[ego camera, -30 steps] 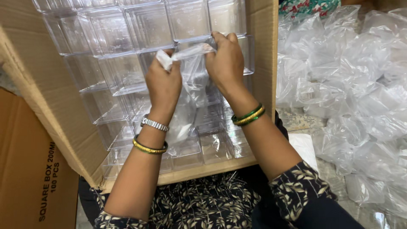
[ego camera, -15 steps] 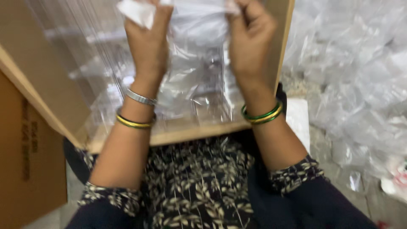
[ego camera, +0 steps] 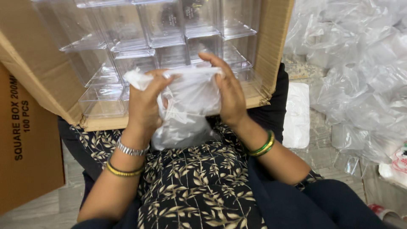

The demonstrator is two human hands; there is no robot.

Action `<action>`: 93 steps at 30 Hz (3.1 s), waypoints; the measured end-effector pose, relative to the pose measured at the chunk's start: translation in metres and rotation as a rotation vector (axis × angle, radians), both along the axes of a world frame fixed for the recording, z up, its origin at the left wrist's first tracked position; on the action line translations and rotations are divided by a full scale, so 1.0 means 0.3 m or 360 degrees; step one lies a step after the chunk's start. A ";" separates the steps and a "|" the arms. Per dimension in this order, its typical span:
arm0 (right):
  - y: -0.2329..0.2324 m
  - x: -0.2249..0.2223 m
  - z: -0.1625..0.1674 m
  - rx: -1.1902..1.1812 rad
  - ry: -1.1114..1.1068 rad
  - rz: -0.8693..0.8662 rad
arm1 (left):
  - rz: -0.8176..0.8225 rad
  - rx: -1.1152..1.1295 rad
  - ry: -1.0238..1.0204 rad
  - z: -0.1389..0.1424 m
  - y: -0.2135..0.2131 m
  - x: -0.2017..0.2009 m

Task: The person sits on the floor in front of an open cardboard carton filled with clear plastic boxes. They take plastic bags, place a plastic box inside a bag, wrap it, and place the wrapped box back into the carton, repeating this for box after box.

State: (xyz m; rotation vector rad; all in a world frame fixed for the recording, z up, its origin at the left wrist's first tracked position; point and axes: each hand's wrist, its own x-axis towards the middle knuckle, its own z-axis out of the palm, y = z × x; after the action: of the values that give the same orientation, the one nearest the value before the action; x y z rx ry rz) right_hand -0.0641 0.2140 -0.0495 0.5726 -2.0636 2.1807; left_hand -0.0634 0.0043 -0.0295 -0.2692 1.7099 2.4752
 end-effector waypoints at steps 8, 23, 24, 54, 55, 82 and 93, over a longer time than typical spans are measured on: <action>-0.001 0.101 -0.034 -0.0254 -0.0279 0.0266 | -0.0128 -0.0368 0.0199 0.086 -0.034 0.084; 0.130 0.272 -0.015 -0.1306 -0.1571 0.1113 | -0.0805 -0.0703 0.0086 0.150 0.025 0.064; 0.134 0.275 -0.019 -0.1333 -0.1598 0.1132 | -0.0837 -0.0620 0.0078 0.157 0.018 0.058; 0.531 0.031 0.107 -0.1202 -0.0168 -0.0712 | -0.0530 -0.1344 0.0001 0.293 -0.171 0.131; 0.516 0.038 0.129 -0.1028 -0.0168 -0.0773 | -0.0474 -0.1327 0.0061 0.288 -0.168 0.127; 1.082 -0.577 -0.098 -0.0060 -0.0478 -0.1073 | 0.0157 -0.0147 0.0446 0.064 -0.025 -0.088; 1.085 -0.682 -0.256 -0.0339 -0.0416 -0.1498 | 0.0334 0.0024 0.0260 0.068 0.022 -0.064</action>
State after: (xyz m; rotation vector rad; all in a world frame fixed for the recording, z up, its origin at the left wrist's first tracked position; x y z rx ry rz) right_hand -0.2689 0.5397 -0.1264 -0.6224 -1.6215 1.8609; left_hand -0.0827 0.0111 -0.0090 -0.2640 1.8090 2.7277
